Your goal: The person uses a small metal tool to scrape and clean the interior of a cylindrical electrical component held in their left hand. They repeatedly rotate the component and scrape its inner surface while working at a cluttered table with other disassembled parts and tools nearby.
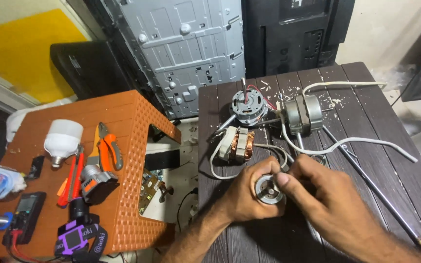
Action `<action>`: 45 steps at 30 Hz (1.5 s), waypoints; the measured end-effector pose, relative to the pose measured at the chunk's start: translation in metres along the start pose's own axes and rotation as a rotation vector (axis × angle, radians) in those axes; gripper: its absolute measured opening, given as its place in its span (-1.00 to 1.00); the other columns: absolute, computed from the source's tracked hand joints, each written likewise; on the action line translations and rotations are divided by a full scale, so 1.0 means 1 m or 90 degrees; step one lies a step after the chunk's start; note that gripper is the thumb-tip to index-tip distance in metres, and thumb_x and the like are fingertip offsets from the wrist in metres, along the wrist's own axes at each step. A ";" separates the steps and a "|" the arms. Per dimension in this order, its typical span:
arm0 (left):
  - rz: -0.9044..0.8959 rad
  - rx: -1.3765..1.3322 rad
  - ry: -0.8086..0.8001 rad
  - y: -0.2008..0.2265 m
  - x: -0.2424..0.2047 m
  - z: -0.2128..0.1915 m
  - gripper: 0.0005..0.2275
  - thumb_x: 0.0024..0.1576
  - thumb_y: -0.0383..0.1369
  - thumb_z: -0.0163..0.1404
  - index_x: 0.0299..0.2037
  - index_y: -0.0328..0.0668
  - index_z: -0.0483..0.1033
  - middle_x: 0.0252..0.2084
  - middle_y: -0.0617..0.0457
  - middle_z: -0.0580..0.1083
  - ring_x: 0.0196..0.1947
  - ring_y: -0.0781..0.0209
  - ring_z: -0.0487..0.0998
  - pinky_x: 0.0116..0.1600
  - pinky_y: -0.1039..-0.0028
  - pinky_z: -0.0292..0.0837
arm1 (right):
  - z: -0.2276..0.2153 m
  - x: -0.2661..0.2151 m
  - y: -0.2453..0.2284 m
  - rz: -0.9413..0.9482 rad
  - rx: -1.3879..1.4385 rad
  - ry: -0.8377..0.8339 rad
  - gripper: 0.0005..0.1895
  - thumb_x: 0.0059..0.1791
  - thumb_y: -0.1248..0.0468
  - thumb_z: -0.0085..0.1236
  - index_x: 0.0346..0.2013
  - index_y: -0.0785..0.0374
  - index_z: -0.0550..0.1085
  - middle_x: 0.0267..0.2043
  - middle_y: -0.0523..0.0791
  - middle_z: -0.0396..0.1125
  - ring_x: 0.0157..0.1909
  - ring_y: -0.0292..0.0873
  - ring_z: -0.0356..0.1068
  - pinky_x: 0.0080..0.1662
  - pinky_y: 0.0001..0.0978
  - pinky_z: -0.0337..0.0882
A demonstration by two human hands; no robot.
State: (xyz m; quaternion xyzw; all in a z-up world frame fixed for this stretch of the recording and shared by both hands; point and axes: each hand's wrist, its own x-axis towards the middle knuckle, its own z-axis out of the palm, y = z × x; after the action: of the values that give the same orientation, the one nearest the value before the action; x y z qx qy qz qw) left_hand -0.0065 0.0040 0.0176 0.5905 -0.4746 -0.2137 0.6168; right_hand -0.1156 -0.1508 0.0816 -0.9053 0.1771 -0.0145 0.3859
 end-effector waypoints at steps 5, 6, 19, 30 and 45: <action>0.005 0.002 0.003 0.002 0.003 0.002 -0.67 -0.13 -0.43 0.16 -0.26 -0.04 0.23 -0.34 0.21 0.30 -0.40 0.31 0.33 -0.34 0.48 0.32 | 0.003 0.001 -0.005 -0.093 -0.201 0.057 -0.72 0.03 -0.11 0.03 -0.47 -0.09 0.38 -0.62 -0.33 0.41 -0.60 -0.28 0.36 -0.45 -0.34 0.40; 0.009 -0.023 0.005 0.003 0.004 0.000 -0.67 -0.14 -0.46 0.15 -0.25 -0.04 0.26 -0.33 0.21 0.32 -0.39 0.31 0.34 -0.30 0.49 0.33 | 0.006 0.002 -0.003 -0.152 -0.218 0.075 -0.73 0.05 -0.07 0.01 -0.47 -0.10 0.35 -0.64 -0.35 0.34 -0.64 -0.35 0.29 -0.51 -0.41 0.41; 0.043 -0.033 0.053 0.000 0.001 0.000 -0.72 -0.11 -0.41 0.11 -0.26 -0.04 0.27 -0.32 0.18 0.28 -0.36 0.32 0.27 -0.24 0.50 0.28 | 0.006 -0.010 -0.004 -0.027 -0.145 -0.031 -0.68 0.04 -0.14 0.01 -0.49 -0.10 0.37 -0.62 -0.34 0.35 -0.55 -0.34 0.31 -0.37 -0.42 0.33; 0.023 -0.055 0.037 0.010 0.007 0.001 -0.68 -0.06 -0.46 0.18 -0.15 -0.11 0.33 -0.25 0.14 0.41 -0.33 0.29 0.42 -0.24 0.49 0.42 | 0.007 0.011 -0.007 -0.074 -0.136 0.026 -0.75 0.05 -0.10 -0.04 -0.39 -0.10 0.41 -0.55 -0.33 0.47 -0.60 -0.36 0.35 -0.46 -0.46 0.49; 0.039 -0.048 -0.014 -0.008 0.000 0.007 -0.66 -0.06 -0.48 0.12 -0.11 -0.12 0.28 -0.22 0.10 0.34 -0.29 0.21 0.40 -0.14 0.45 0.49 | 0.015 0.003 0.018 -0.134 -0.156 0.046 -0.72 0.08 -0.05 -0.05 -0.46 -0.07 0.39 -0.60 -0.32 0.42 -0.66 -0.39 0.30 -0.53 -0.56 0.47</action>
State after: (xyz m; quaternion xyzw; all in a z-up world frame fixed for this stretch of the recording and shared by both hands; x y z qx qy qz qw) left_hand -0.0100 -0.0011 0.0094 0.5497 -0.4906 -0.2192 0.6396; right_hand -0.1156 -0.1529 0.0583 -0.9580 0.0957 -0.0657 0.2624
